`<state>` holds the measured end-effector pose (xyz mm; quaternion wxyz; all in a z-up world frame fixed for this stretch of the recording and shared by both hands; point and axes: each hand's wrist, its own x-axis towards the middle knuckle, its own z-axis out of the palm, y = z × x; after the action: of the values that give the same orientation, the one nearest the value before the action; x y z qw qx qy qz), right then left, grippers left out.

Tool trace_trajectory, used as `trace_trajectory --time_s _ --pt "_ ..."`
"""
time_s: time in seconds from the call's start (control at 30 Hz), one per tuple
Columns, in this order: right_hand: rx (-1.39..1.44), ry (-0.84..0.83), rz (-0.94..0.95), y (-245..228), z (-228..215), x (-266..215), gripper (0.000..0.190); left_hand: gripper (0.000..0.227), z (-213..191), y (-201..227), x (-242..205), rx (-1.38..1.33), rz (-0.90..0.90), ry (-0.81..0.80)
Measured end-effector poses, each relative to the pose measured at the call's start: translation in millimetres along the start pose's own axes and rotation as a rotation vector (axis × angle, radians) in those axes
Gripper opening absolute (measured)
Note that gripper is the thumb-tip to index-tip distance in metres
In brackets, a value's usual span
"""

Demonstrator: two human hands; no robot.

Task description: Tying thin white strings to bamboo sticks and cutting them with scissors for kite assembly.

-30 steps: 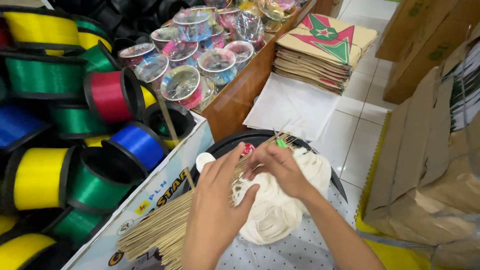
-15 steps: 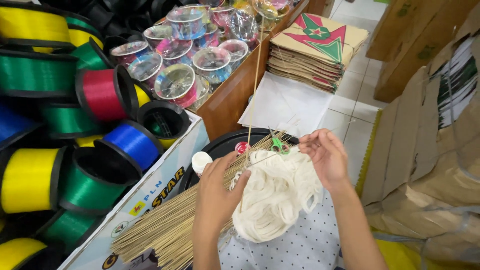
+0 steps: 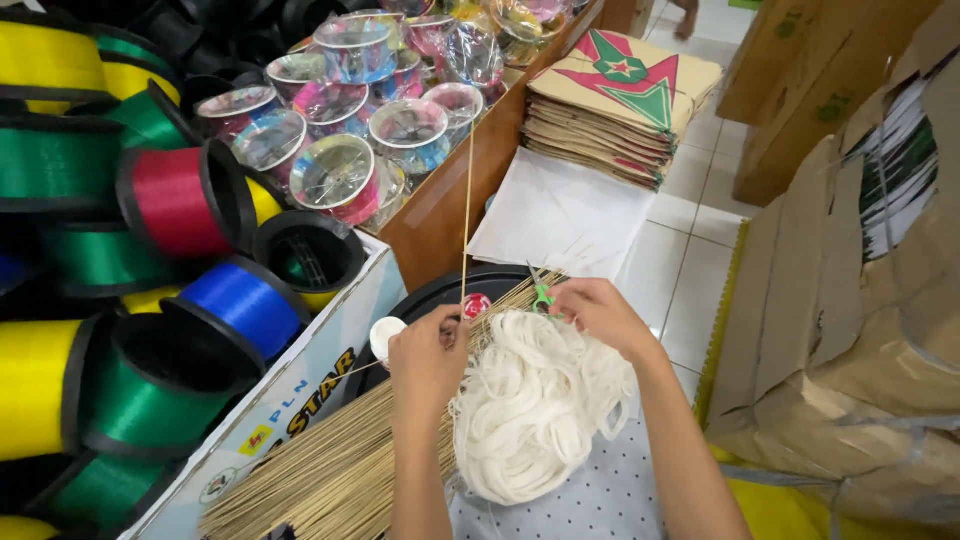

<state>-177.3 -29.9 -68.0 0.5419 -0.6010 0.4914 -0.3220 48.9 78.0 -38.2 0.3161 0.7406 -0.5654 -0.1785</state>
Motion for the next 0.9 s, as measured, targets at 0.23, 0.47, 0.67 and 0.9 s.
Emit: trace_trajectory --time_s 0.23,0.47,0.67,0.9 --pt "-0.583 0.004 -0.171 42.2 12.0 30.8 0.014 0.027 29.2 -16.5 7.8 0.085 -0.021 0.067" --pt "-0.284 0.092 -0.255 -12.8 10.5 -3.7 0.008 0.034 31.7 -20.3 6.6 0.103 -0.032 0.057" --pt "-0.051 -0.075 -0.261 -61.9 9.7 -31.3 0.011 0.038 28.4 -16.1 6.4 0.041 0.022 0.067" --pt "-0.032 -0.218 -0.267 -87.8 7.7 -25.9 0.012 0.047 6.2 40.4 1.6 -0.591 0.342 -0.07"
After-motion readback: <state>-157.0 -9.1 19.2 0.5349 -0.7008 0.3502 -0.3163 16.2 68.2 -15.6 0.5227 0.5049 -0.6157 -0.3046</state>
